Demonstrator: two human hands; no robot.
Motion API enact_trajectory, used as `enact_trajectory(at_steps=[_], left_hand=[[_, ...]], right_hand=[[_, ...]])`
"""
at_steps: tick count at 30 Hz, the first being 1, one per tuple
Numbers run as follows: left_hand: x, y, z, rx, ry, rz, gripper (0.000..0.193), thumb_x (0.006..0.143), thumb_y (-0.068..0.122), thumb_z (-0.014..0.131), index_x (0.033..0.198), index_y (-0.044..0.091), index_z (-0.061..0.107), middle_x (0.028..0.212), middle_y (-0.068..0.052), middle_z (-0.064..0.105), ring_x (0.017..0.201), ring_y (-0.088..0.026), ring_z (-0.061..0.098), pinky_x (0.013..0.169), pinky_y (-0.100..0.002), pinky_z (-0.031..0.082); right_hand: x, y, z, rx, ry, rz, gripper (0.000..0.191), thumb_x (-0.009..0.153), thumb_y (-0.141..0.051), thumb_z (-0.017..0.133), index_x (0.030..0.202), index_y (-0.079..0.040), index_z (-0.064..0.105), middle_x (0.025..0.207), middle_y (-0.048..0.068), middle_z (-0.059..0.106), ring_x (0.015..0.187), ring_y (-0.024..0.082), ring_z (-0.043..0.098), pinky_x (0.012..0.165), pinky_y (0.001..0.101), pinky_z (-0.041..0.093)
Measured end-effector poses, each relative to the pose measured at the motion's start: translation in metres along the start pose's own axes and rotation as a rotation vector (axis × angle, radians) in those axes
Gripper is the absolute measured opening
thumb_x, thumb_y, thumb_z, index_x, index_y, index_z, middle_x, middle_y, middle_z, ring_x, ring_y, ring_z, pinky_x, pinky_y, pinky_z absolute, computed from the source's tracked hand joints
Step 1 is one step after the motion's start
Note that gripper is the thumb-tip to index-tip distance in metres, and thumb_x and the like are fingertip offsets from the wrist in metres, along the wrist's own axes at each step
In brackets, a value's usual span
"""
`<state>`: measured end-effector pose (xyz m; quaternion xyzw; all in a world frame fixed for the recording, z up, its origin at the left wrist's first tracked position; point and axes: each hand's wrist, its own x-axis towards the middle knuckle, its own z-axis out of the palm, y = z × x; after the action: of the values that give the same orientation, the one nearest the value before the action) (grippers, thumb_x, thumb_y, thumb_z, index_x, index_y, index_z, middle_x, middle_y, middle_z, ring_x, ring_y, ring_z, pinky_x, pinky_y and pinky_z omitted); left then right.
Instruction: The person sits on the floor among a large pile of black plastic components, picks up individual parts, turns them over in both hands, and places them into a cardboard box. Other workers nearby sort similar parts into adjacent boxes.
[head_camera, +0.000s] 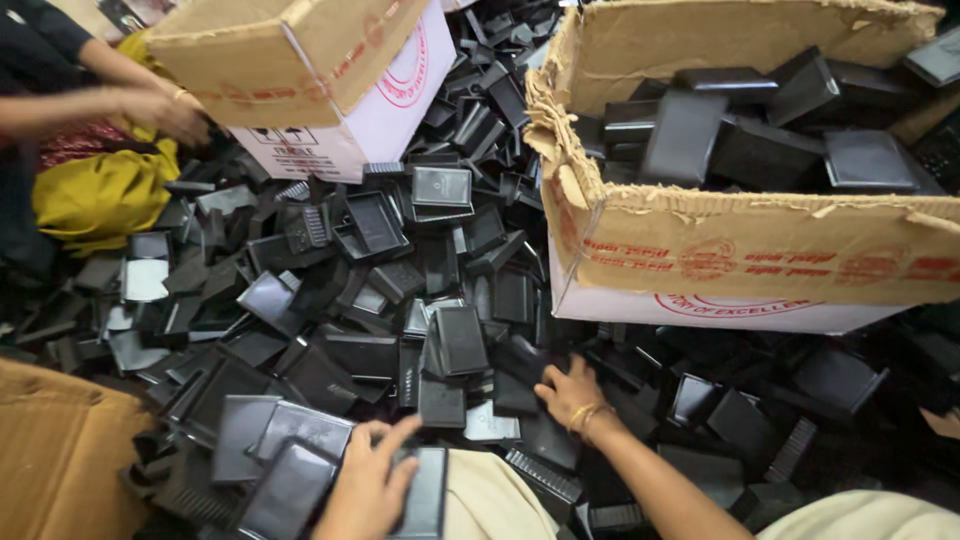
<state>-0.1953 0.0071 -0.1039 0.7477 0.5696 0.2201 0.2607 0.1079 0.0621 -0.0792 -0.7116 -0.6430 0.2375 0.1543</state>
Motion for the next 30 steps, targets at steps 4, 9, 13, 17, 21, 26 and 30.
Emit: enact_trajectory(at_steps=[4, 9, 13, 17, 21, 26, 30], left_hand=[[-0.021, 0.036, 0.026, 0.474, -0.152, -0.371, 0.082, 0.071, 0.067, 0.082, 0.139, 0.028, 0.059, 0.118, -0.013, 0.05, 0.11, -0.031, 0.054, 0.093, -0.043, 0.048], [-0.016, 0.067, 0.003, 0.222, 0.007, -0.058, 0.089, 0.059, 0.039, 0.09, 0.139, 0.017, 0.055, 0.127, -0.018, 0.053, 0.118, -0.04, 0.053, 0.095, -0.05, 0.044], [-0.007, 0.095, -0.013, -0.257, 0.113, 0.413, 0.071, 0.067, 0.024, 0.088, 0.13, 0.007, 0.06, 0.138, -0.022, 0.057, 0.128, -0.041, 0.057, 0.105, -0.049, 0.045], [-0.005, 0.131, -0.007, -0.364, 0.029, 0.615, 0.061, 0.07, 0.018, 0.09, 0.126, 0.006, 0.068, 0.144, -0.022, 0.056, 0.133, -0.041, 0.057, 0.11, -0.047, 0.045], [-0.003, 0.152, -0.005, -0.392, 0.078, 0.695, 0.058, 0.07, 0.016, 0.091, 0.124, 0.009, 0.071, 0.146, -0.024, 0.055, 0.132, -0.042, 0.058, 0.11, -0.048, 0.048], [0.001, 0.159, -0.017, -0.363, 0.123, 0.922, 0.054, 0.08, 0.015, 0.091, 0.13, 0.012, 0.068, 0.151, -0.028, 0.051, 0.138, -0.044, 0.057, 0.115, -0.049, 0.049], [0.003, 0.161, -0.023, -0.351, 0.041, 0.901, 0.062, 0.073, 0.017, 0.091, 0.129, 0.005, 0.067, 0.15, -0.029, 0.049, 0.138, -0.045, 0.054, 0.111, -0.054, 0.044]], right_hand=[[-0.009, 0.013, 0.003, 0.001, -0.074, -0.202, 0.028, 0.079, -0.038, 0.085, 0.097, -0.02, 0.071, 0.14, 0.032, 0.036, 0.124, 0.051, 0.042, 0.109, 0.0492, 0.04], [-0.041, 0.043, -0.016, 0.248, -0.103, -0.183, 0.034, 0.072, -0.032, 0.088, 0.084, -0.012, 0.063, 0.134, 0.016, 0.051, 0.118, 0.033, 0.057, 0.1, 0.0407, 0.049], [-0.076, 0.042, -0.052, 0.602, -0.15, -0.304, 0.041, 0.07, -0.016, 0.093, 0.102, -0.012, 0.067, 0.142, 0.011, 0.052, 0.115, 0.027, 0.059, 0.096, 0.0373, 0.052], [-0.109, 0.028, -0.069, 1.009, -0.285, -0.424, 0.097, 0.07, 0.001, 0.09, 0.148, -0.012, 0.035, 0.148, 0.012, 0.046, 0.138, 0.024, 0.049, 0.112, 0.0396, 0.045], [-0.124, 0.027, -0.072, 1.057, -0.28, -0.466, 0.108, 0.072, 0.007, 0.089, 0.155, -0.011, 0.023, 0.153, 0.013, 0.041, 0.143, 0.027, 0.045, 0.113, 0.043, 0.047], [-0.133, 0.032, -0.07, 1.084, -0.185, -0.586, 0.105, 0.076, 0.008, 0.089, 0.155, -0.01, 0.021, 0.155, 0.015, 0.04, 0.145, 0.029, 0.046, 0.111, 0.0445, 0.051], [-0.135, 0.023, -0.065, 1.214, -0.182, -0.569, 0.1, 0.077, 0.01, 0.087, 0.153, -0.009, 0.025, 0.154, 0.015, 0.039, 0.143, 0.029, 0.046, 0.11, 0.0455, 0.05]])
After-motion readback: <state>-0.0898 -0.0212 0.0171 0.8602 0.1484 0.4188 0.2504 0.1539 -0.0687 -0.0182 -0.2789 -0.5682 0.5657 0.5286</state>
